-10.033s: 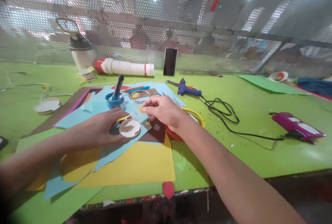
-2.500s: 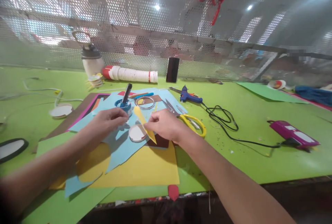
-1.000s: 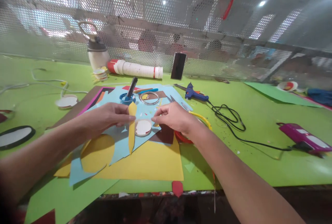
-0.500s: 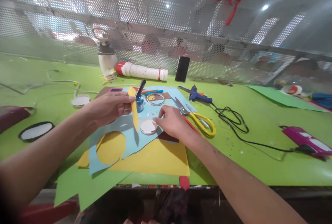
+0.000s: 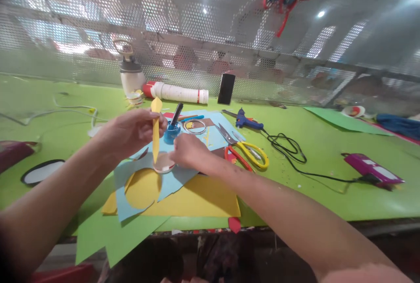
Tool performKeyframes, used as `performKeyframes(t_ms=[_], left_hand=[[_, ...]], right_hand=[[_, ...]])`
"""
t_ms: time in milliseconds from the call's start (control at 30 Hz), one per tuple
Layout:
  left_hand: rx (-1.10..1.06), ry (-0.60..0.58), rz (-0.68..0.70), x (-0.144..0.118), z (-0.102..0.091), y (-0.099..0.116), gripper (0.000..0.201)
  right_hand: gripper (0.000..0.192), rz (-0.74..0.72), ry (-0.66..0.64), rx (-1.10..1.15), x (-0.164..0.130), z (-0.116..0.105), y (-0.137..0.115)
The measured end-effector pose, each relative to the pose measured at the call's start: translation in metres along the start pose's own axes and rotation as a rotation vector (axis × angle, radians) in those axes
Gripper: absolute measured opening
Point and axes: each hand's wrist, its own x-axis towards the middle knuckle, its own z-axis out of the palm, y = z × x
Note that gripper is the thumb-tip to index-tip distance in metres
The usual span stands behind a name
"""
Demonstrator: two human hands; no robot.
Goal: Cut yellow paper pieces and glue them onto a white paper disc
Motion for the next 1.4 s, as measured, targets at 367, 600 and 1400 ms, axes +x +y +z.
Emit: performKeyframes(t_ms=[367,600,1400], left_hand=[[0.493,-0.12,-0.267,-0.015,0.039,-0.037,0.061],[0.588,-0.174,-0.193,-0.015,0.041,-0.052,0.091],[1.833,-0.656,0.411,-0.047,0.052,-0.054,0.015]], right_hand=[[0.026,0.105,-0.02,0.582,-0.05,-0.051,0.082],[0.034,-0.015,-0.206,0.897,-0.041,-0.043,0.069],[0.022,0.227,-0.233,0.441,-0.012,-0.016,0.055]])
